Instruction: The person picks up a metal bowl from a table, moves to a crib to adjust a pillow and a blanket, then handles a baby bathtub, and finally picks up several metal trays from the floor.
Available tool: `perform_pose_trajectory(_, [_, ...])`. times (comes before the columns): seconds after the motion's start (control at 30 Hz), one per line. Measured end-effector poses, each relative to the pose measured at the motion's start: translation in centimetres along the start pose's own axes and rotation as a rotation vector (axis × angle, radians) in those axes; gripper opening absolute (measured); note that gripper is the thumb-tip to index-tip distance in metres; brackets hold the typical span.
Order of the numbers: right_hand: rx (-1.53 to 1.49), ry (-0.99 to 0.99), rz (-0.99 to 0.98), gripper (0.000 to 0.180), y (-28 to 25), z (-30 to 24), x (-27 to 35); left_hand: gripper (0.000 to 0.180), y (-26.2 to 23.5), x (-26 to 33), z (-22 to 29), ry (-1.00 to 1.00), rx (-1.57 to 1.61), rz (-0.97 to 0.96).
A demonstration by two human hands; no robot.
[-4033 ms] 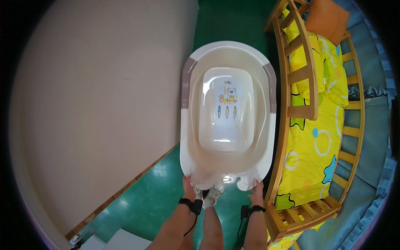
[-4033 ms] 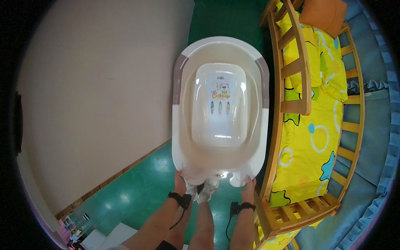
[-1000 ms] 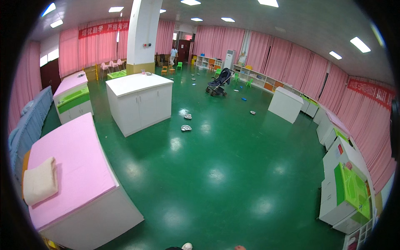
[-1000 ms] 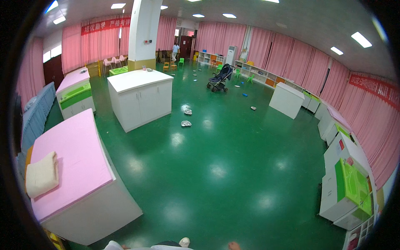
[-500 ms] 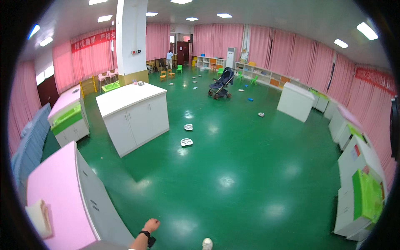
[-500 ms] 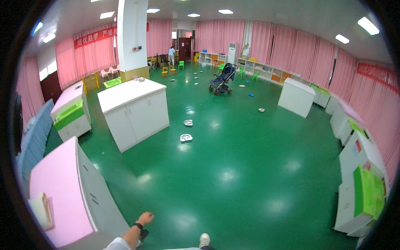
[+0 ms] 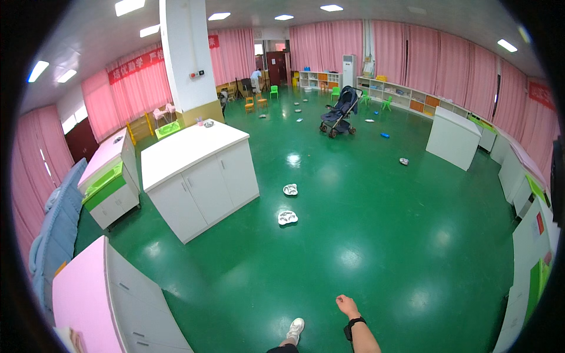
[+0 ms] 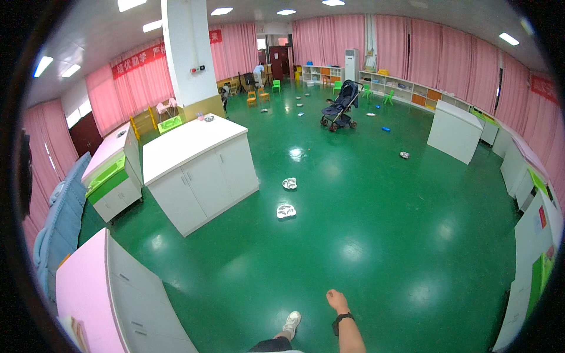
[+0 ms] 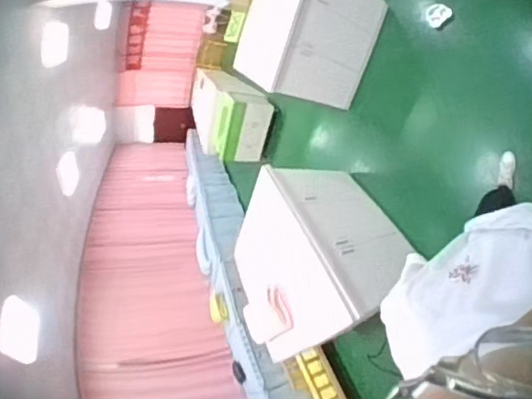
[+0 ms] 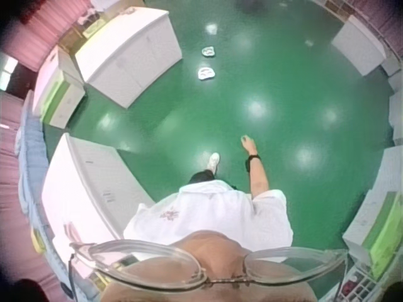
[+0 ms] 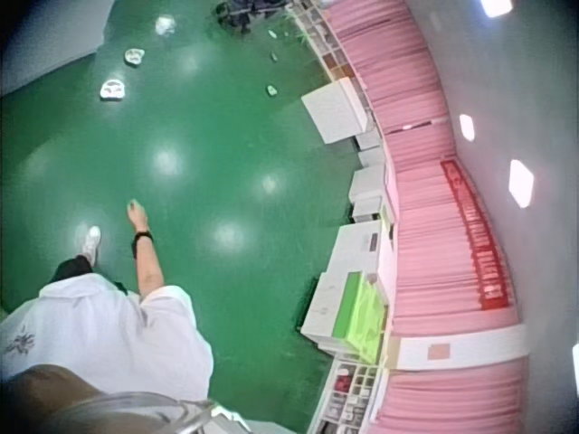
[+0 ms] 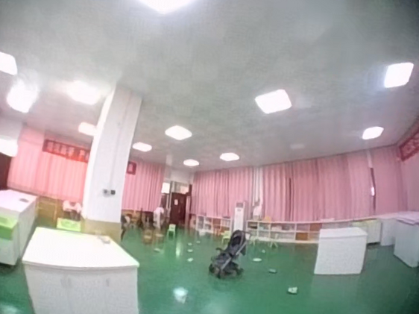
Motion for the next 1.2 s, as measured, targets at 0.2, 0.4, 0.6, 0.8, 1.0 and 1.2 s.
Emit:
perform_pose_trajectory(0.2, [0.037, 0.58, -0.343, 0.038, -0.6, 18.2, 5.2, 0.039, -9.4, -11.6, 18.0, 0.07, -0.037, -0.002])
perform_pose_trajectory(0.4, [-0.017, 1.066, -0.095, 0.044, -6.8, 20.3, 15.0, 0.035, -25.5, -23.4, 50.1, 0.548, 0.051, 0.266])
perform_pose_trajectory(0.6, [-0.15, 1.169, -0.085, 0.04, -7.6, 19.5, 5.9, 0.034, -36.3, -20.7, 73.8, 0.785, 0.226, 0.376])
perform_pose_trajectory(0.8, [0.162, 0.65, -0.22, 0.036, -9.6, 26.3, -19.3, 0.039, -36.4, -24.6, 79.3, 0.599, -0.253, 0.141])
perform_pose_trajectory(1.0, [-0.017, 0.203, 0.013, 0.031, -19.5, 16.9, -55.6, 0.048, -36.2, -34.5, 72.1, 0.184, -0.201, 0.097])
perform_pose_trajectory(1.2, [0.0, 0.243, 0.093, 0.028, -25.3, 16.5, -67.5, 0.033, -40.5, -40.7, 82.1, 0.107, -0.263, -0.153])
Point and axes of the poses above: each hand's wrist, its own x-axis away from the middle knuckle, its own y-axis out of the palm, z = x × y, the point moved 3 cm from there along -x, towards the middle knuckle, and after that the axes turned 5 degrees about -y, right-handed, at the moved point
